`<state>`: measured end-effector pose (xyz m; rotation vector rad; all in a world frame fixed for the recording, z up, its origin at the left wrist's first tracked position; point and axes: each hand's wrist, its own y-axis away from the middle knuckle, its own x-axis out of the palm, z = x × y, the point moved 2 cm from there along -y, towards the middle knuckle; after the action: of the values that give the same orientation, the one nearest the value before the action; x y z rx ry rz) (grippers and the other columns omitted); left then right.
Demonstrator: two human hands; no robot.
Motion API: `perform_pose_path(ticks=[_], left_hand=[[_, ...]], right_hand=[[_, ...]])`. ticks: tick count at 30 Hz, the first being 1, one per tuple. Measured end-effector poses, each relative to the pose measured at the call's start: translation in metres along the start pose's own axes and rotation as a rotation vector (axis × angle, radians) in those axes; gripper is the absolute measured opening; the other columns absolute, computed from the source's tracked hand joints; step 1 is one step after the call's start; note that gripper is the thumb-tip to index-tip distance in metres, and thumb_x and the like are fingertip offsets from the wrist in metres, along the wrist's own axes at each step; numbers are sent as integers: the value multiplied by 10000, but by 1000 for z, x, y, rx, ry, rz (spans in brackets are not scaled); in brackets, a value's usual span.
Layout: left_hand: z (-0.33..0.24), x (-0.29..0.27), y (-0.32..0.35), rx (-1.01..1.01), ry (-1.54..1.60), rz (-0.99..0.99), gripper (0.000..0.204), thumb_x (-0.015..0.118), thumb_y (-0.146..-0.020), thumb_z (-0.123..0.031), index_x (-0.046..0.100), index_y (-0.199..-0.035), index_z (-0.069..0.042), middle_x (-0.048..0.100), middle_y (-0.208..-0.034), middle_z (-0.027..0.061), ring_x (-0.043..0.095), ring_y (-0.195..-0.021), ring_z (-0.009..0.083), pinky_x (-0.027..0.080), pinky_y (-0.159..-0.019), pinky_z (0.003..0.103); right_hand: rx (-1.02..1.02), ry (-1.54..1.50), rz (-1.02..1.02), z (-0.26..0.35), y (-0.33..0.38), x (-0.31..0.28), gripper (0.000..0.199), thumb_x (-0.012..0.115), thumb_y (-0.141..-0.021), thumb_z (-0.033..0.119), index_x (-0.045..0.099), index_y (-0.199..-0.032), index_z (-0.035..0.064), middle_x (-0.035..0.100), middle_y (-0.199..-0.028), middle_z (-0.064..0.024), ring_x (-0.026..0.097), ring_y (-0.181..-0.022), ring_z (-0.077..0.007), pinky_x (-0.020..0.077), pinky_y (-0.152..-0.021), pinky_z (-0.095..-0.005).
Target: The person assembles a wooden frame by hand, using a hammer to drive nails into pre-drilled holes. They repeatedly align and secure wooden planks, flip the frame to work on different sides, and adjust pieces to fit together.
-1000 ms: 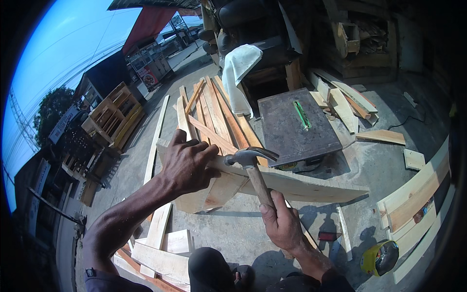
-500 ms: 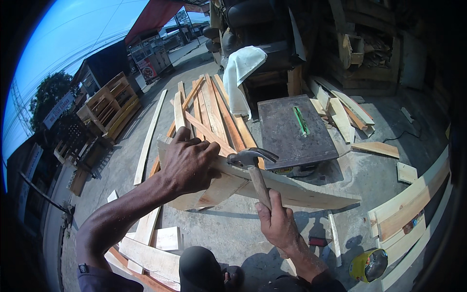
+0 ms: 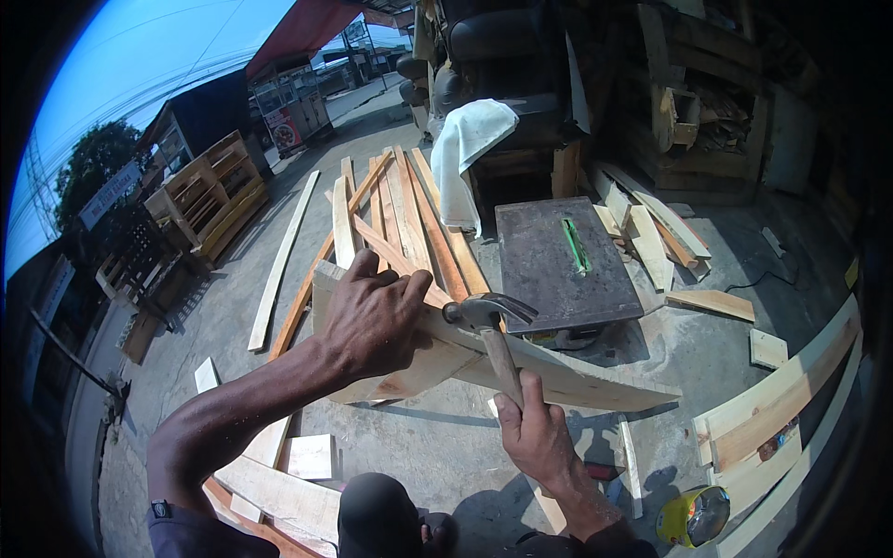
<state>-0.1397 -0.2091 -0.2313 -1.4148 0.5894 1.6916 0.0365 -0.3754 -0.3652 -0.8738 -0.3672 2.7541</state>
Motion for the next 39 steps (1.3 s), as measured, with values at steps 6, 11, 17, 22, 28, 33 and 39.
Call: perform_pose_path(ticks=[6, 11, 17, 22, 28, 33, 39], left_hand=[[15, 0, 10, -4, -3, -5, 524, 886, -791, -283, 574, -1151, -67, 791, -895, 118, 751, -881, 251, 359, -929, 396], [15, -6, 20, -25, -22, 95, 581, 898, -792, -351, 567, -1191, -91, 782, -939, 87, 742, -916, 254, 370, -988, 434], [29, -38, 72, 7, -140, -220, 680, 918, -781, -385, 570, -1330, -186, 700, -1233, 62, 630, -1217, 239, 271, -1226, 506], [83, -25, 115, -511, 290, -99, 662, 983, -697, -288, 623, -1238, -160, 742, -1147, 107, 685, -1159, 290, 441, -1119, 521], [115, -7, 145, -566, 689, -195, 592, 964, -704, -205, 599, -1156, -95, 767, -1066, 148, 743, -1071, 312, 582, -930, 486], [127, -7, 171, -573, 621, -154, 584, 951, -711, -254, 608, -1159, -105, 775, -1029, 141, 762, -1013, 311, 595, -884, 485], [150, -4, 192, -479, 558, -223, 556, 923, -745, -315, 603, -1150, -109, 780, -1031, 175, 764, -1014, 337, 612, -867, 482]], right_hand=[[-63, -10, -217, 22, -8, 5, 418, 607, -1063, 231, 418, -1349, -9, 670, -726, -249, 769, -736, -402, 554, -551, -454], [-25, -70, -101, 27, 6, 22, 355, 544, -1091, 281, 421, -1322, 42, 650, -677, -232, 744, -750, -459, 548, -575, -503], [225, -69, -62, 26, 40, 25, 343, 527, -1098, 301, 437, -1318, 55, 665, -742, -247, 736, -750, -463, 534, -573, -497], [74, -36, -240, 52, 46, 5, 318, 544, -1094, 286, 491, -1273, 29, 622, -728, -99, 636, -617, -136, 505, -545, -351], [76, 149, -118, 93, 15, 37, 327, 538, -1091, 307, 493, -1234, 17, 648, -747, -235, 731, -732, -438, 542, -603, -467], [149, 68, -88, 134, 16, 62, 312, 529, -1093, 322, 495, -1227, 43, 677, -770, -276, 730, -779, -486, 555, -630, -516], [-7, 94, -25, 195, -12, 83, 339, 527, -1095, 349, 468, -1221, 40, 664, -720, -253, 741, -767, -469, 560, -632, -516]])
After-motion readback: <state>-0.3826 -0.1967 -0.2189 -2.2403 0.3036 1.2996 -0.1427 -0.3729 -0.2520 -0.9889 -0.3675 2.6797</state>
